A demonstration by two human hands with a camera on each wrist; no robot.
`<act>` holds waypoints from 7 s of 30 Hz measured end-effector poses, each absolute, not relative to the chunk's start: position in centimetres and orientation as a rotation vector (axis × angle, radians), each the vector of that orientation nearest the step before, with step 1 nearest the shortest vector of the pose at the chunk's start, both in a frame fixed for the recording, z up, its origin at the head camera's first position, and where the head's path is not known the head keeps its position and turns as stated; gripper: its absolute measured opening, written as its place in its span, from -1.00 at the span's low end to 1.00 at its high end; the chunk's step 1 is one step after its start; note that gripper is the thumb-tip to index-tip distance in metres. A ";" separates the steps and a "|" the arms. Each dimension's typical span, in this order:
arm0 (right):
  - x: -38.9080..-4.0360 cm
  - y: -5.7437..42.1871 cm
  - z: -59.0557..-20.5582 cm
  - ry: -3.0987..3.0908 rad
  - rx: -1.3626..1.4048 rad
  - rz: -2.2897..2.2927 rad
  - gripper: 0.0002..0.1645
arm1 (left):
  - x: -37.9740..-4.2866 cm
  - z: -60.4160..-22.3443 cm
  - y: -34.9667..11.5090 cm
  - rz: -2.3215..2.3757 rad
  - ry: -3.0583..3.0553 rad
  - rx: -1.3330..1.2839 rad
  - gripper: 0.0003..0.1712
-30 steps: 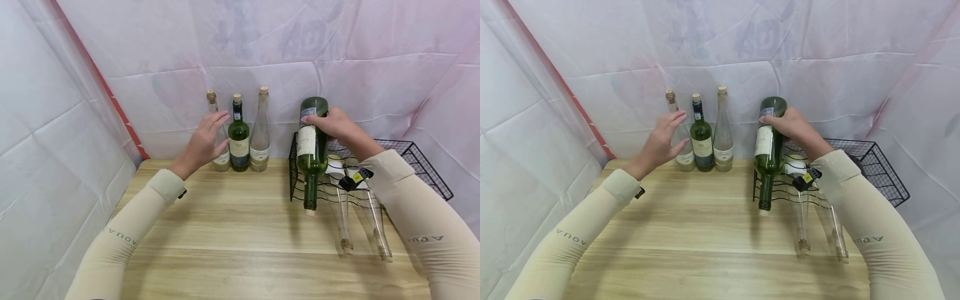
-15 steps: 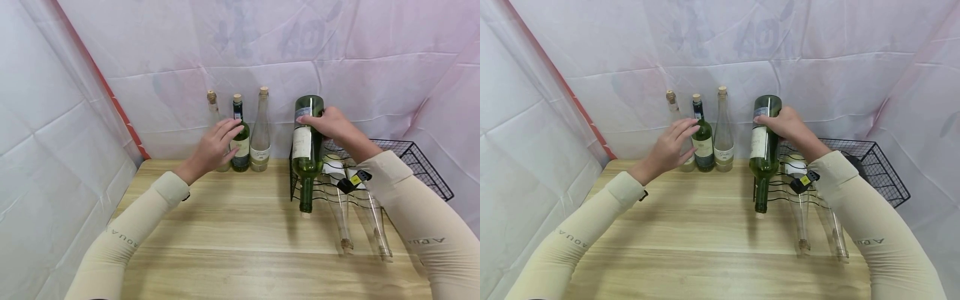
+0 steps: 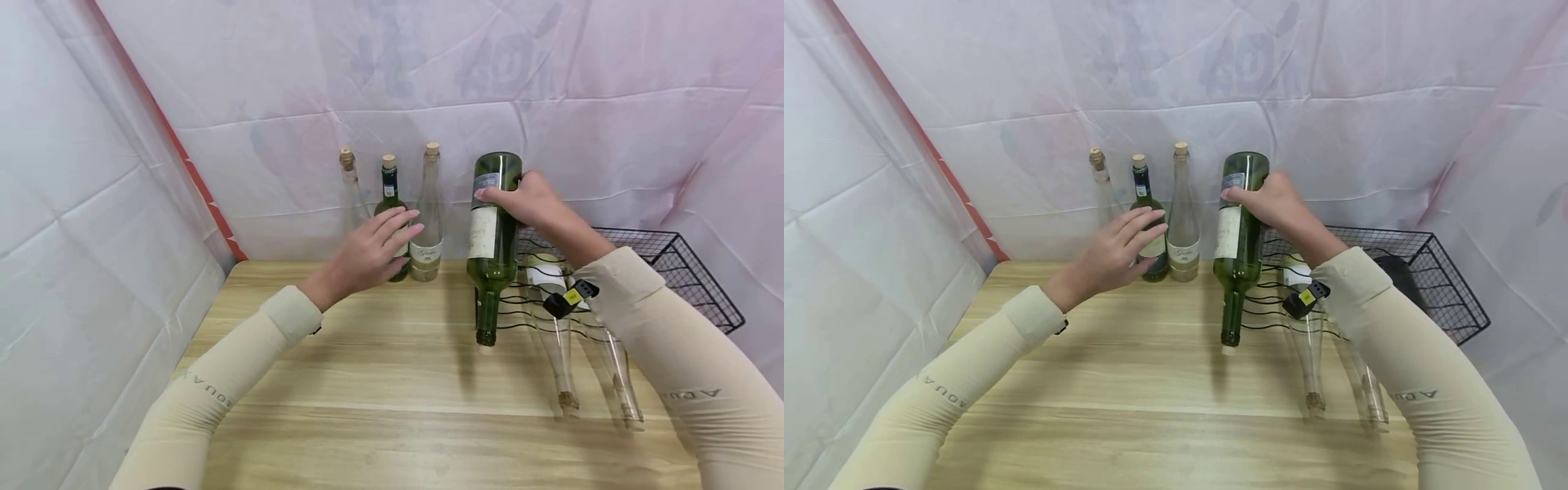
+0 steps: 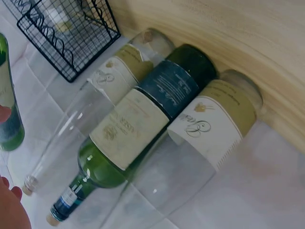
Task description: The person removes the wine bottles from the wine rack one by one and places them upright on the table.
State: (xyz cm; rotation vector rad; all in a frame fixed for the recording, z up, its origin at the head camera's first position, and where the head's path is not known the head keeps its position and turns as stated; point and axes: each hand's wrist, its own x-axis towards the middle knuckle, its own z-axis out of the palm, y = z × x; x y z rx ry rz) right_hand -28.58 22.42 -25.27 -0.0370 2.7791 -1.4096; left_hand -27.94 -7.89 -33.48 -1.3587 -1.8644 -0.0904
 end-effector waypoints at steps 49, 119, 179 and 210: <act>-28.8 19.2 -25.8 2.897 0.045 -1.286 0.39 | -24.7 -36.5 -2.7 0.261 -1.445 -1.657 -0.50; -28.9 19.2 -28.6 2.707 -0.013 -1.485 -0.03 | -21.8 -36.6 -0.4 0.585 -1.276 -1.895 -0.63; -24.2 29.3 -31.2 2.821 -0.131 -1.250 0.14 | -20.2 -33.9 -4.0 -0.519 -1.425 -1.769 -0.73; -18.7 37.1 -34.2 3.014 -0.011 -1.023 0.02 | -19.5 -33.9 -6.7 -1.017 -1.554 -1.535 -0.62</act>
